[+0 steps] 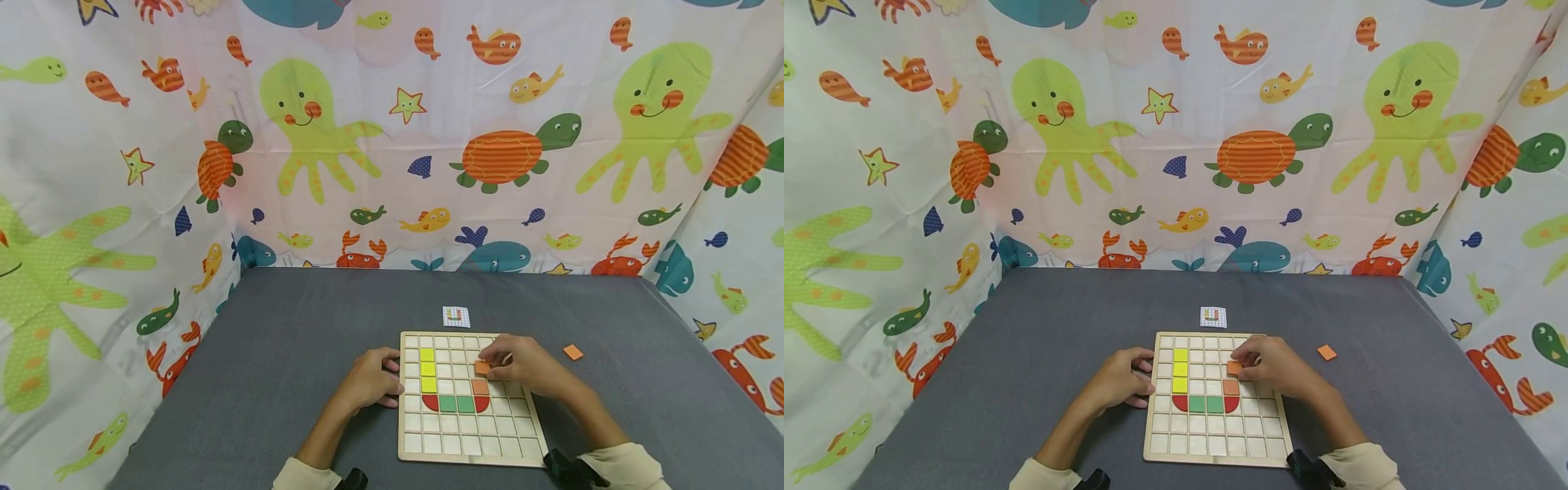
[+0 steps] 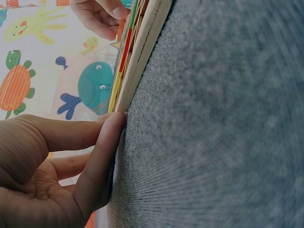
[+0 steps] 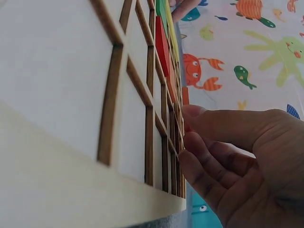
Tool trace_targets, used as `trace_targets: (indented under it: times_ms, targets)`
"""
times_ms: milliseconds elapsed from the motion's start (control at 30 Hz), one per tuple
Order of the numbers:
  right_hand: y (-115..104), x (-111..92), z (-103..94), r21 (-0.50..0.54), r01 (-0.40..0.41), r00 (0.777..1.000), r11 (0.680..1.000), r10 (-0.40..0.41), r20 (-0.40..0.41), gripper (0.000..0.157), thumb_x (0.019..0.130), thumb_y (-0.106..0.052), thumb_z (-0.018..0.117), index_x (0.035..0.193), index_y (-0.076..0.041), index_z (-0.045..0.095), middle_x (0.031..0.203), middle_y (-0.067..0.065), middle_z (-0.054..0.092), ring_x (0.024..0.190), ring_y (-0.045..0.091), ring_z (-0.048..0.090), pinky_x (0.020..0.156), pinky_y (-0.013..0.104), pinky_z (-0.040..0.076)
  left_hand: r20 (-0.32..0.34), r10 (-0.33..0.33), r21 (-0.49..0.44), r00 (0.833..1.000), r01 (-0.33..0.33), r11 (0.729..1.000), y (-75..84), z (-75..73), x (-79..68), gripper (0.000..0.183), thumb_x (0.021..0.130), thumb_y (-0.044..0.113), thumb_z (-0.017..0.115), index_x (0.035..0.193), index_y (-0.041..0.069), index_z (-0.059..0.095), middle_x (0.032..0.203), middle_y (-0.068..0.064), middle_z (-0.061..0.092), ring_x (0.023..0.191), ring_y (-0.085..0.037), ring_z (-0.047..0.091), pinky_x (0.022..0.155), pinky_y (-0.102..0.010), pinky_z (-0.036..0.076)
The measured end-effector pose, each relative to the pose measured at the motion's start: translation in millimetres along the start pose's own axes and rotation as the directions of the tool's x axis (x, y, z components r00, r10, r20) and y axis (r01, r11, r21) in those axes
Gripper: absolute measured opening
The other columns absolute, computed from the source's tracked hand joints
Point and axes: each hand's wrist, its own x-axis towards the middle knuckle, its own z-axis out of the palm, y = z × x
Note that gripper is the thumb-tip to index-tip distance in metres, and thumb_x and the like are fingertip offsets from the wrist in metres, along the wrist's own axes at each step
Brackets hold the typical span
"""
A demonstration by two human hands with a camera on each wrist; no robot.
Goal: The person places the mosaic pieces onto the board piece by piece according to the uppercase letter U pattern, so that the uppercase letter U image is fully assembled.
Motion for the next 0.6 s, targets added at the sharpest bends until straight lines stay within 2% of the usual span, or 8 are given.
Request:
trace_targets:
  times_ms: [600]
  targets:
    - [-4.6, 5.4, 2.5, 0.006, 0.006, 1.000, 1.000, -0.007, 0.031, 0.027, 0.091, -0.012, 0.084, 0.117, -0.006, 0.078, 0.101, -0.001, 0.072, 0.089, 0.006, 0.066, 0.079, 0.027, 0.061, 0.000, 0.006, 0.003, 1.000, -0.006, 1.000, -2.2, 0.3, 1.5, 0.066, 0.083, -0.012, 0.075, 0.146, -0.006, 0.056, 0.116, -0.019, 0.060, 0.071, -0.019, 0.071, 0.060, -0.036, 0.067]
